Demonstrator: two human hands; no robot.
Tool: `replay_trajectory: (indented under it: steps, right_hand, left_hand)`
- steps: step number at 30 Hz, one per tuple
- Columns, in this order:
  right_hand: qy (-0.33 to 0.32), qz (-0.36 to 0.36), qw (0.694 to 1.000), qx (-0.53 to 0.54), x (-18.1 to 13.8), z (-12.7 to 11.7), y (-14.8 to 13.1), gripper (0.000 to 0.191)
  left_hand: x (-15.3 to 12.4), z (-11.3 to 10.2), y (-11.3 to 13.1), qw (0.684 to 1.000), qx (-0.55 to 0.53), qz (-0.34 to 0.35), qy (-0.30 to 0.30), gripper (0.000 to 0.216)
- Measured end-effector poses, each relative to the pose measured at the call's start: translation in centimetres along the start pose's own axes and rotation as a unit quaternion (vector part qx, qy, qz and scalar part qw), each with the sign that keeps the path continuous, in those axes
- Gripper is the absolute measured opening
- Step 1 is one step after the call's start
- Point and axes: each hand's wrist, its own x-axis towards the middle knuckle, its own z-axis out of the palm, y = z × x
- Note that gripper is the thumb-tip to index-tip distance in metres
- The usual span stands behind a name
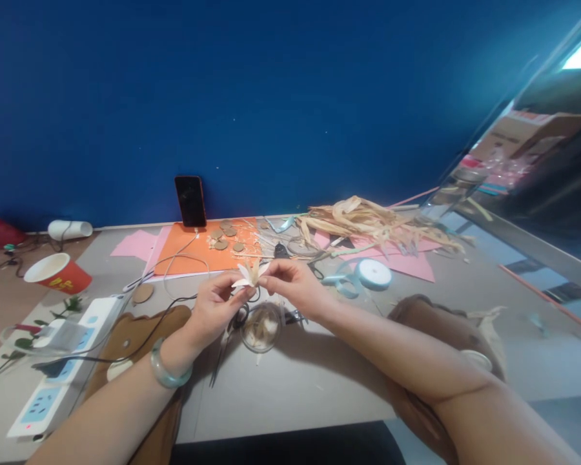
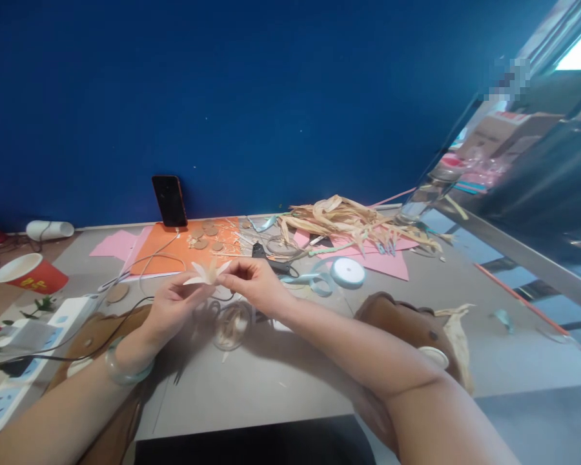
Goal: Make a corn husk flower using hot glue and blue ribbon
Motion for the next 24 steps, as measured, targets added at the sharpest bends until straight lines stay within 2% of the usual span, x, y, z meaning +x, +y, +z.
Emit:
replay_trajectory:
  steps: [8, 15, 21, 24]
  right_hand:
    - [0.016, -0.002, 1.000, -0.005, -0.03, 0.37, -0.04, 0.020]
    - [0.070, -0.050, 0.996, -0.033, -0.25, 0.29, -0.35, 0.016]
    - [0.073, -0.076, 0.993, -0.054, -0.78, 0.46, -0.54, 0.010]
    - [0.075, -0.089, 0.992, -0.054, -0.89, 0.53, -0.70, 0.008]
  left_hand:
    - [-0.02, 0.18, 0.29, 1.000, 0.004, -0.007, -0.003, 0.020]
    - [0.06, 0.03, 0.26, 1.000, 0.012, 0.002, 0.028, 0.023]
    - [-0.39, 0.19, 0.17, 0.999, -0.024, -0.033, 0.027, 0.022]
    - [-0.55, 0.33, 0.28, 0.999, -0.018, -0.026, 0.037, 0.016]
